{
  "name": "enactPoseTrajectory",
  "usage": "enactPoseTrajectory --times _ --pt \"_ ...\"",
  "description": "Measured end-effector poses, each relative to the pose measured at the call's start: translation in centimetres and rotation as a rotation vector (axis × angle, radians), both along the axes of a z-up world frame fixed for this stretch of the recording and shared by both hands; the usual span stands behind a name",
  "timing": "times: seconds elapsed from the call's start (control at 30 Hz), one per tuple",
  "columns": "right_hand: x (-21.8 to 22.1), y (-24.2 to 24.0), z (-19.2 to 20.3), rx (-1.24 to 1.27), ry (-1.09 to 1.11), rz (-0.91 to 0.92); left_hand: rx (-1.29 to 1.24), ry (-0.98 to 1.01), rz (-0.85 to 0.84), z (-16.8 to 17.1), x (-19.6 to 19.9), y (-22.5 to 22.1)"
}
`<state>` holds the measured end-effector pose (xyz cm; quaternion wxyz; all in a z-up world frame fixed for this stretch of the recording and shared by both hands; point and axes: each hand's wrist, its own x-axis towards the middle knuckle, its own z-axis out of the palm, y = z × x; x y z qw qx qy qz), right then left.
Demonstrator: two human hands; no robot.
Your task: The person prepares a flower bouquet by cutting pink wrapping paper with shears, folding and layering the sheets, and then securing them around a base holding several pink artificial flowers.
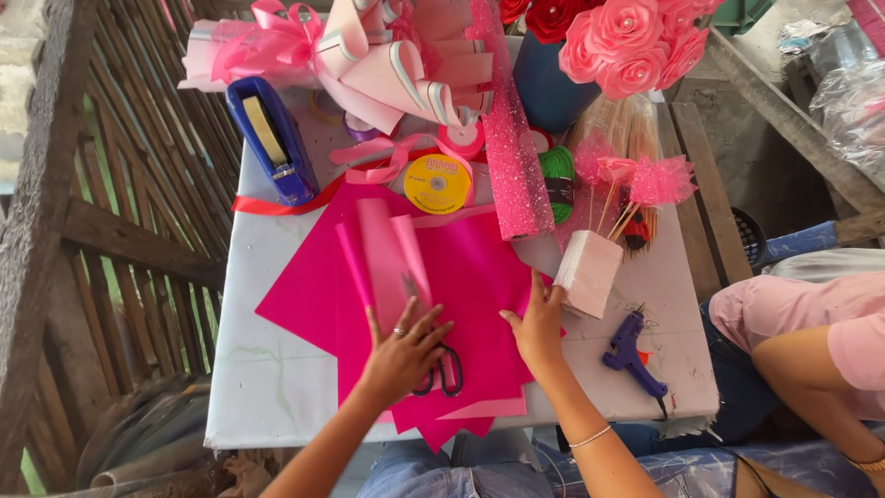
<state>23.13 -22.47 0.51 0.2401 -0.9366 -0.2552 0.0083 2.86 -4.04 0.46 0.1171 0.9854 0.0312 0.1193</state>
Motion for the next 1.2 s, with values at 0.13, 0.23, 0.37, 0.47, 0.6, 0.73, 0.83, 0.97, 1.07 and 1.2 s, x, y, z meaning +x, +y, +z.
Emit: enactPoseTrajectory --times 0.13,0.23,0.37,0.47,0.6,0.73,0.83,0.97,1.07,1.2 --pt "-0.8 0.8 3.4 -0.143 0.143 -0.117 0.005 0.044 0.121 0.1 -4.1 3.1" --pt "-0.5 -0.1 2.0 -0.100 0.095 -0.098 0.009 0.118 0.147 -0.7 -7.1 5.4" --pt "2.6 -2.8 -3.3 -0.100 0.123 -0.216 0.015 0.181 0.161 -1.8 -9.4 7.0" --pt "0.1 -1.5 4.1 0.094 0.238 -0.210 -0.264 0.110 0.291 1.3 -6.7 3.8" --pt "-7.1 2.1 13.4 0.257 0.191 -0.102 -1.366 0.009 0.421 13.7 -1.2 -2.0" --pt "-13.0 3.5 22.4 0.431 0.283 0.295 -1.938 -0.183 0.327 18.9 1.7 -3.3" --pt "-13.2 1.5 24.9 0.489 0.394 0.430 -1.966 -0.300 0.438 20.6 0.8 -1.8" --pt "-10.1 0.5 22.1 0.577 0.306 0.167 -1.946 -0.325 0.623 14.8 -1.4 1.7" --pt "-7.3 3.2 14.3 0.551 0.689 -0.122 -1.862 -0.252 0.685 7.4 -2.8 4.0" --pt "-6.9 3.9 9.4 0.624 0.863 -0.245 -1.390 -0.007 0.861 2.9 -4.4 4.5"
